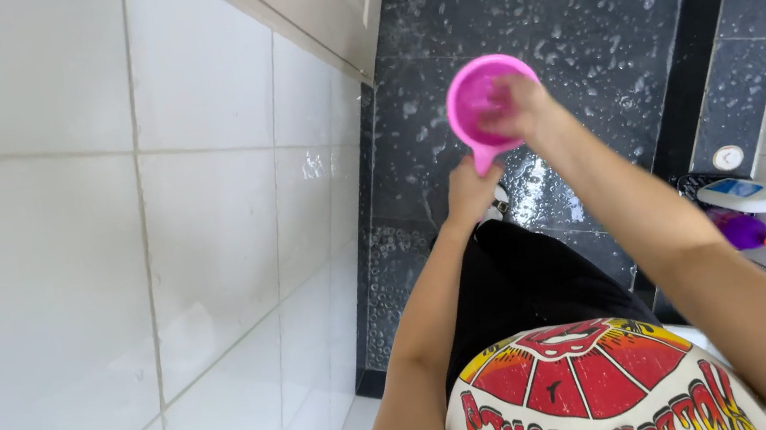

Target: The person scrubs the bathroom floor with a brush and rinses it using water from a pink scoop. They repeatedly fill the scoop at the sink and pour the water onto the floor to wash away soap suds.

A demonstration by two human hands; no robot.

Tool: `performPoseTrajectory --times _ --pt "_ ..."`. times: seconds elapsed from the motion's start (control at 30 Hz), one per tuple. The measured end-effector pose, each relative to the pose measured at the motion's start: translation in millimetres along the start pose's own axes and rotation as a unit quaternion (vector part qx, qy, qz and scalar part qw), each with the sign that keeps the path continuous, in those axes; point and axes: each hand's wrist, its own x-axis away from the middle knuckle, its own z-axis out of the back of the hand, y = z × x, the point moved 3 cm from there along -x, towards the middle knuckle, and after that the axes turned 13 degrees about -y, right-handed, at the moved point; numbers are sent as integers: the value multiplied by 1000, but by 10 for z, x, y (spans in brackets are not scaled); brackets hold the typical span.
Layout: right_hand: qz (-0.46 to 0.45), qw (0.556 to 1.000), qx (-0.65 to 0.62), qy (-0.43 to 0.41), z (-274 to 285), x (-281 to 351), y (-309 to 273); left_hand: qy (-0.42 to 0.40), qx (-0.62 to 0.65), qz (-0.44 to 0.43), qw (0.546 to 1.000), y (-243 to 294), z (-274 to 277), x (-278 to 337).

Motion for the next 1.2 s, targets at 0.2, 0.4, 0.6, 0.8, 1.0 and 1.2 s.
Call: performPoseTrajectory --times 0.2,0.4,0.6,0.8,1.0,1.2 --pt "117 975 -166 88 1564 -429 -491 -105 -14 -62 992 310 -619 -119" --pt "256 921 -236 -172 -78 1301 -1468 -228 40 52 971 865 -874 -364" --pt "372 892 -89 -239 89 1744 -1883 -255 38 37 966 996 -989 -641" --pt "217 961 -164 36 1202 1190 -1341 -264 -48 -55 962 911 -1247 -820" --pt "258 914 -264 171 2188 635 -1351 -342 -144 -91 924 1057 -1572 -944" --pt "325 918 -220 -64 764 1176 -2635 -399 -82 1 913 1069 -1781 -1701"
